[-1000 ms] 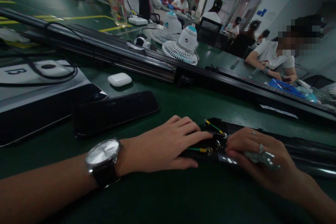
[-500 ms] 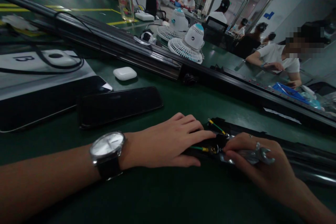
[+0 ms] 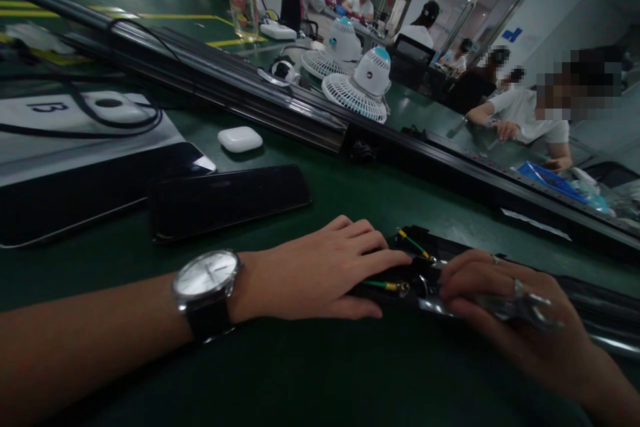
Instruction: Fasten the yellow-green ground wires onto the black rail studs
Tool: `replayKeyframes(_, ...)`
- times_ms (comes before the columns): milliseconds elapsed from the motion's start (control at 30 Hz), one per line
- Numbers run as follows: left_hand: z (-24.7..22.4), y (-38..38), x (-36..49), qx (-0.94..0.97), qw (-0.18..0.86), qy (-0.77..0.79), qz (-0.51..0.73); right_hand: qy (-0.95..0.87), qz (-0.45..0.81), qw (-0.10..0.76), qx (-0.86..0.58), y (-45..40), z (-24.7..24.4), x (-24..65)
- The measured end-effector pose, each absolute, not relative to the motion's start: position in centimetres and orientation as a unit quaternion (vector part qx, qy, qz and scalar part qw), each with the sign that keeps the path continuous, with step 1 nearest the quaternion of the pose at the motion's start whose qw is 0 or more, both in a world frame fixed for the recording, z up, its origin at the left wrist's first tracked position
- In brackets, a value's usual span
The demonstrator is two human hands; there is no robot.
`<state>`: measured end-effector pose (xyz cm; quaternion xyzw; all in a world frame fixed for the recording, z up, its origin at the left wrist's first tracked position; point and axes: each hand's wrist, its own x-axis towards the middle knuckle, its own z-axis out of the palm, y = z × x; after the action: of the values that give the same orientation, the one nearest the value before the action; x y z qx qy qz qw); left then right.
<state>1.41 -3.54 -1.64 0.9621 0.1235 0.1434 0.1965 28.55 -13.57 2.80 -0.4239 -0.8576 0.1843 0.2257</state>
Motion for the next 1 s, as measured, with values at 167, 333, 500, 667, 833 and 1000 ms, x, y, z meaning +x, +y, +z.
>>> replayKeyframes(167, -1.7, -3.5, 1.4, 0.961, 0.202, 0.123, 0.145, -0.799, 0.166, 0.249, -0.521, -13.7, 2.1, 27.9)
replayKeyframes(333, -1.6, -3.5, 1.5, 0.962, 0.197, 0.124, 0.141, -0.798, 0.156, 0.247, -0.527, -13.6, 2.1, 27.2)
replayKeyframes(500, -1.6, -3.5, 1.5, 0.963, 0.193, 0.124, 0.139, -0.810, 0.144, 0.251, -0.511, -13.5, 1.9, 26.9)
replayKeyframes(667, -1.7, -3.5, 1.4, 0.963, 0.189, 0.122, 0.147, -0.818, 0.132, 0.246, -0.503, -13.7, 1.2, 27.0)
replayKeyframes(833, -1.5, -3.6, 1.5, 0.964, 0.183, 0.125, 0.147, -0.863, 0.147, 0.236, -0.422, -13.4, 1.4, 27.5)
replayKeyframes(1000, -1.5, -3.6, 1.4, 0.964, 0.188, 0.124, 0.144, -0.915, 0.169, 0.148, -0.334, -13.3, 3.1, 28.5)
